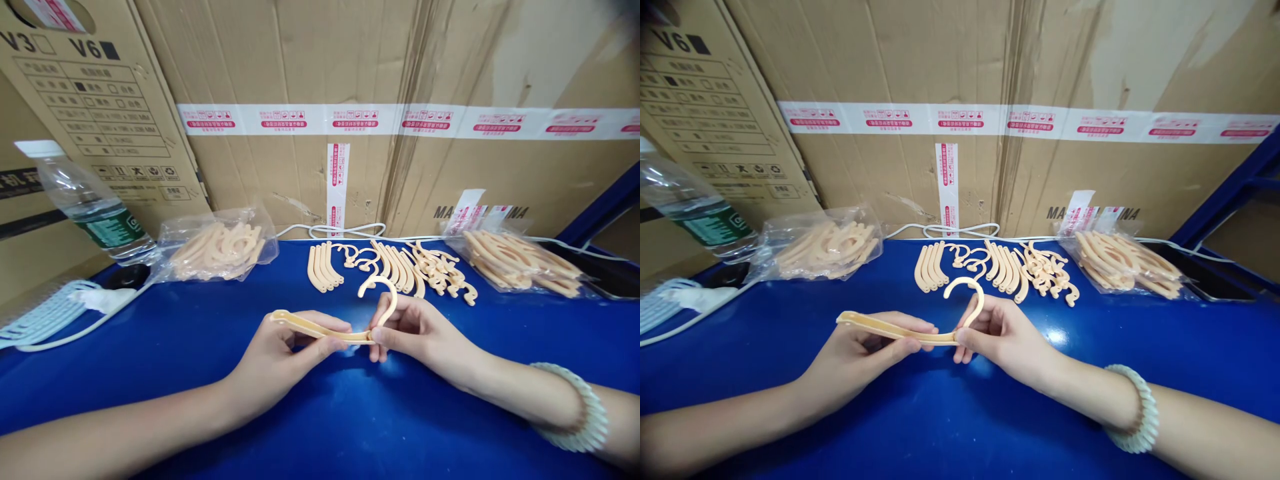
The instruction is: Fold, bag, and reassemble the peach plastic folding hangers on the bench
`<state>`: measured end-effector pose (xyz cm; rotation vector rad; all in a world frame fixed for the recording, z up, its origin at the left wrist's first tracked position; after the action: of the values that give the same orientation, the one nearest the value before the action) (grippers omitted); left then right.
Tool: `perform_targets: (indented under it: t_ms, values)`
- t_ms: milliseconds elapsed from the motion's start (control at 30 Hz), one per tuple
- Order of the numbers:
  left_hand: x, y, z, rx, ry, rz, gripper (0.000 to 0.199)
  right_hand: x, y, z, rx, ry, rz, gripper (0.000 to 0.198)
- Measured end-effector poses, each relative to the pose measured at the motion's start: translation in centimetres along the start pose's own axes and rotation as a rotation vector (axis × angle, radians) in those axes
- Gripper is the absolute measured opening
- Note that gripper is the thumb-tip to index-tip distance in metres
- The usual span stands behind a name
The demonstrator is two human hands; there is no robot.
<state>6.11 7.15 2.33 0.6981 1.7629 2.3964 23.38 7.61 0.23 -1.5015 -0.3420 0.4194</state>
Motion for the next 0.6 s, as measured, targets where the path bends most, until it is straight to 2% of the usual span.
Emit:
perform_targets:
  t_ms: [233,400,500,600]
  values:
    - [-0.3,-0.9,0.2,0.112,-0.056,-0.078,0.013,-0.2,0.2,0.0,0.003,0.001,0.026,0.03]
    - [-0.1,-0.7,0.2,0.139,-0.005,-0.139,0.011,-0.1,-0.4,0.2,0.034,0.041,-0.021,0.03]
    - [0.2,-0.8,0.3,0.166,0.049,-0.153,0.012,-0.4,-0.2,0.1,-0.004,0.021,-0.069,0.032]
    - [-0.1,-1.2,0.5,0.203,0.023,-0.177,0.015,-0.8,0.2,-0.1,-0.043,0.003,-0.049,0.032]
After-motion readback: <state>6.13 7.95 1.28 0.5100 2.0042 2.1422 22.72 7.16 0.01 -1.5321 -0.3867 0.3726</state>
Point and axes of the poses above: each hand's wrist, its own z-axis towards the middle knuckle, its own x-axis out of the back of the hand, y = z × x, the point moved 6 cm from there along z, towards the middle knuckle, and after that the axes turned 1 degree about x, right-handed, at the moved point
